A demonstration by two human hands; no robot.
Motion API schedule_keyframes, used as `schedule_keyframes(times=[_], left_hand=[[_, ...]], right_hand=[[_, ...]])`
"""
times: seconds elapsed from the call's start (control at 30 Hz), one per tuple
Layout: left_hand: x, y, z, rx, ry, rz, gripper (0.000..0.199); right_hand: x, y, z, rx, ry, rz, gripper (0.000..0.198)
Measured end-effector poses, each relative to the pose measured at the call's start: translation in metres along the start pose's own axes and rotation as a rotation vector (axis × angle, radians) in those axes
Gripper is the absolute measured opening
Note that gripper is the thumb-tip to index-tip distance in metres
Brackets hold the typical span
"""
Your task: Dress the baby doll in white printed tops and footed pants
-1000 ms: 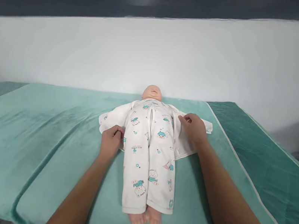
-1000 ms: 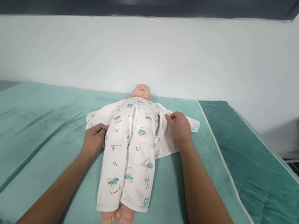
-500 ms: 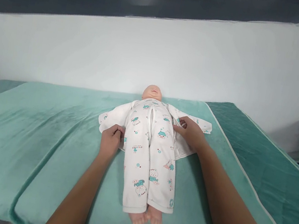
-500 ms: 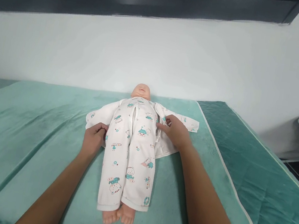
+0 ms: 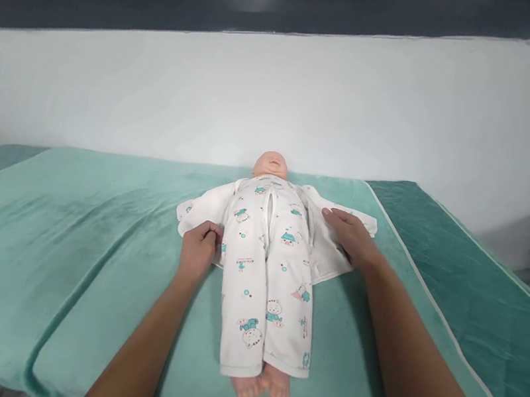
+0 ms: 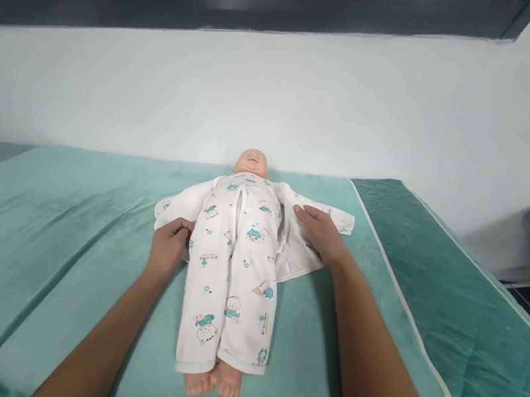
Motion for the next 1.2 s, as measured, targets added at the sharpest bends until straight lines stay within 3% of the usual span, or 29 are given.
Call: schedule_keyframes(times=[0.1,0.17,0.27,0.4,0.5,0.6,0.67,0.7,0.83,1.0,1.2], left_hand=[[0.003,-0.001,-0.001,-0.004,0.001,-0.004,0.019],[0.004,-0.001,-0.001,-0.005,0.005,-0.002,0.020],[0.006,-0.001,-0.001,-0.012,0.020,0.008,0.020],[0.007,-0.002,-0.001,-0.018,0.036,0.013,0.020],[0.007,-0.003,0.000,-0.028,0.042,0.020,0.019],[0.008,-0.002,0.001,-0.042,0.053,0.032,0.018],[0.009,-0.002,0.002,-0.061,0.066,0.038,0.017],[0.010,-0.002,0.003,-0.080,0.061,0.030,0.017],[0.010,0.000,0.012,-0.243,-0.043,-0.044,0.022],[0.012,0.000,0.031,-0.458,-0.347,-0.018,0.030],[0.014,-0.013,0.040,-0.400,-0.750,0.078,0.029]], right_hand=[[0.020,-0.003,-0.012,0.037,-0.228,0.038,0.030],[0.041,-0.009,-0.022,0.018,-0.235,0.112,0.029],[0.077,-0.013,-0.043,0.018,-0.042,0.264,0.027],[0.105,-0.005,-0.076,0.226,0.398,0.347,0.027],[0.104,0.000,-0.081,0.263,0.389,0.346,0.034],[0.091,-0.009,-0.063,-0.005,0.174,0.323,0.031],[0.080,-0.017,-0.053,-0.204,0.138,0.315,0.023],[0.075,-0.020,-0.052,-0.241,0.153,0.312,0.020],[0.067,-0.023,-0.071,-0.056,0.236,0.293,0.035],[0.079,-0.007,-0.089,0.071,0.354,0.408,0.045],[0.075,0.000,-0.096,0.066,0.516,0.489,0.057]])
Point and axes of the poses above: each hand's wrist, its own y-axis away from the middle knuckle, its own z-axis out of the back of the hand, x = y × z, the point moved 5 cm from there along -y, towards the middle knuckle, and after that the axes turned 1 degree about -z, right-handed, at the moved point
